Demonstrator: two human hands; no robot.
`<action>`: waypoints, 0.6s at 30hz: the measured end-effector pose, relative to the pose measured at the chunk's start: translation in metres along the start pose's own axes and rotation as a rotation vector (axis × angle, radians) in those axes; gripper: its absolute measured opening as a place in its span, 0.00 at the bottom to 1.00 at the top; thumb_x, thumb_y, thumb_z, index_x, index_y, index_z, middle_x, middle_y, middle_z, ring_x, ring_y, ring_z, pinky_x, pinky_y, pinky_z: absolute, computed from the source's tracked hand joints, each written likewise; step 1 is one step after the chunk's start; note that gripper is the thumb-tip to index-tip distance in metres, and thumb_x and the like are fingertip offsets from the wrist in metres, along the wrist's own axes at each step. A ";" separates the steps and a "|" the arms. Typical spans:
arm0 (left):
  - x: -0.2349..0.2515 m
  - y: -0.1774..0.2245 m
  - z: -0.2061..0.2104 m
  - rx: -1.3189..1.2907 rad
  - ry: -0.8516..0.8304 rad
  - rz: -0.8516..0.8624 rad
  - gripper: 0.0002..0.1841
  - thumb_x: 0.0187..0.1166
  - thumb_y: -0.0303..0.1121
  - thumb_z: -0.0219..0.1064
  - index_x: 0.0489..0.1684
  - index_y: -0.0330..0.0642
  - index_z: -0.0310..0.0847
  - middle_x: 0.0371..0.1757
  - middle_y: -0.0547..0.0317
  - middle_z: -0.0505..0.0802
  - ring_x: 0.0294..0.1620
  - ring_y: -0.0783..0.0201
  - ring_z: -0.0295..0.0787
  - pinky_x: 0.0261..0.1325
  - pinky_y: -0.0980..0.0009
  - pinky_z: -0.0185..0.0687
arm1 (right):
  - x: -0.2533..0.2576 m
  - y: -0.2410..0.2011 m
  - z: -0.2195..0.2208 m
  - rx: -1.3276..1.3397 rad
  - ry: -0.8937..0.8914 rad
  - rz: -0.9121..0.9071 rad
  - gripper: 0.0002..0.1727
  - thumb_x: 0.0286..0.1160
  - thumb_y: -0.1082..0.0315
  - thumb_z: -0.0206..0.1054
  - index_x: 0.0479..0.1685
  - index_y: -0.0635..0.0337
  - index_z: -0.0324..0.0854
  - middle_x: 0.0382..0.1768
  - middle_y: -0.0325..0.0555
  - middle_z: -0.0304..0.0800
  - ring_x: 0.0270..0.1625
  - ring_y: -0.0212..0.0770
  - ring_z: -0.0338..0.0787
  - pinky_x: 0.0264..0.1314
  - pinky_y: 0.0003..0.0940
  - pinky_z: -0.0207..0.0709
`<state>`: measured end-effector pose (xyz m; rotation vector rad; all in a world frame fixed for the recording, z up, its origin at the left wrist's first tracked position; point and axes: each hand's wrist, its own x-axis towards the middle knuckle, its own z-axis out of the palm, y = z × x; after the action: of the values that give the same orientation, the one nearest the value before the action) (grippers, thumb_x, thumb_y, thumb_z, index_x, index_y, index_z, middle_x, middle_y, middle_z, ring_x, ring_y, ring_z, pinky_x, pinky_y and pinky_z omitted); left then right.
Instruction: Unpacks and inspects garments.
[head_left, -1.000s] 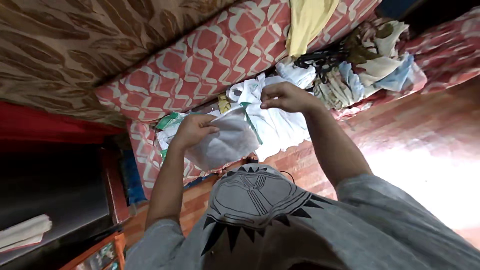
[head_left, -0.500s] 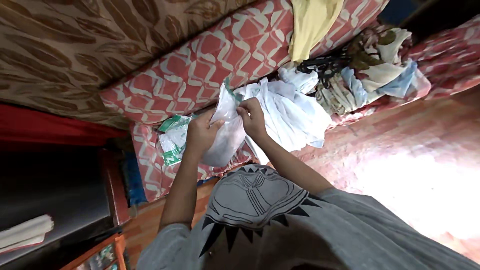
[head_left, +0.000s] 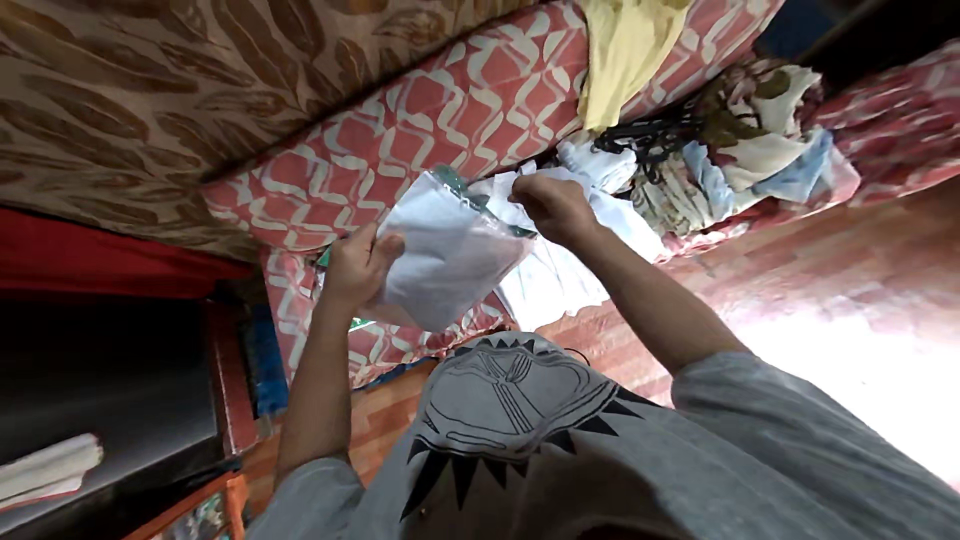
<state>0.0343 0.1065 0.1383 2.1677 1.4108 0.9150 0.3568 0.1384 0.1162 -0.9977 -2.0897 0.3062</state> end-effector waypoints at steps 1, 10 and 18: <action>0.000 0.000 -0.003 -0.050 -0.009 0.001 0.23 0.90 0.44 0.58 0.42 0.28 0.85 0.27 0.53 0.88 0.27 0.72 0.83 0.37 0.71 0.83 | 0.005 0.000 -0.010 0.085 -0.095 0.024 0.08 0.80 0.78 0.60 0.46 0.73 0.84 0.33 0.57 0.90 0.30 0.44 0.88 0.36 0.41 0.84; -0.007 0.016 0.006 -0.228 0.231 -0.070 0.18 0.90 0.41 0.59 0.46 0.31 0.84 0.31 0.65 0.88 0.32 0.86 0.82 0.42 0.84 0.82 | -0.018 0.008 0.006 0.848 0.253 0.376 0.37 0.74 0.29 0.59 0.65 0.51 0.75 0.59 0.34 0.92 0.58 0.34 0.91 0.61 0.38 0.85; -0.017 0.041 0.027 -0.244 0.390 -0.012 0.18 0.91 0.37 0.57 0.43 0.27 0.82 0.30 0.66 0.88 0.33 0.89 0.83 0.43 0.86 0.82 | -0.027 -0.035 0.079 0.562 0.503 0.784 0.24 0.83 0.62 0.65 0.68 0.73 0.73 0.64 0.58 0.81 0.61 0.38 0.85 0.63 0.32 0.81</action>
<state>0.0758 0.0748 0.1400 1.8655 1.3882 1.4829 0.2891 0.1036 0.0666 -1.3193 -1.0040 0.8730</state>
